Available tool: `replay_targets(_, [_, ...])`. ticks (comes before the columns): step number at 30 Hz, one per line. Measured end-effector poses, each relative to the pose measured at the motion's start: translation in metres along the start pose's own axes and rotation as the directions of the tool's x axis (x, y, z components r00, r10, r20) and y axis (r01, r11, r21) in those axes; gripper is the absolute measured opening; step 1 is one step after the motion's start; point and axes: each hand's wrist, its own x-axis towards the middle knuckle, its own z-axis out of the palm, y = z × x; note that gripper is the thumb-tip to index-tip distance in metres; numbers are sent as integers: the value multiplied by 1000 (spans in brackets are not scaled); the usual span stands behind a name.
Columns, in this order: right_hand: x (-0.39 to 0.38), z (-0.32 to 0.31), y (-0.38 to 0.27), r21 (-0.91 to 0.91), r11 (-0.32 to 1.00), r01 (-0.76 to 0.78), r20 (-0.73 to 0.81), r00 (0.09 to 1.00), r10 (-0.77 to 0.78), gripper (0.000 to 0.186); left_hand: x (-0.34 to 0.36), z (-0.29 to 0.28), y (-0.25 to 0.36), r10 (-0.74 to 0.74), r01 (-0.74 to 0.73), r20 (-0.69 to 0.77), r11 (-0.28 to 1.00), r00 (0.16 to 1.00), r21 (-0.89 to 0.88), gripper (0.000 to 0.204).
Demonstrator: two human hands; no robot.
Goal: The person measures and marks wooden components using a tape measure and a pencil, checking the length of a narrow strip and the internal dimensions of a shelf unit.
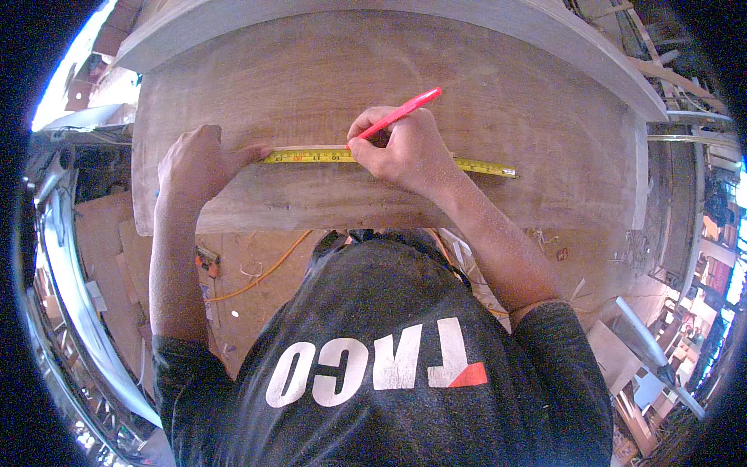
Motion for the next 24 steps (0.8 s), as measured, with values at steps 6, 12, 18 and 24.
replay_targets(6, [0,-3,-9,-5,992,-127,59,990,127,9,0,3,-2,10,-10,-34,1000,999,12,95])
replay_targets(12, [0,-3,-10,-25,995,-98,61,993,99,10,2,4,-3,16,-16,-3,1000,1000,7,94])
replay_targets(18, [-1,-2,-9,-18,996,-86,52,995,87,9,1,-1,-2,22,-22,3,1000,1000,2,93])
replay_targets(24, [-1,-1,-10,4,996,-84,45,996,83,9,2,-4,-1,-1,0,33,1000,999,3,94])
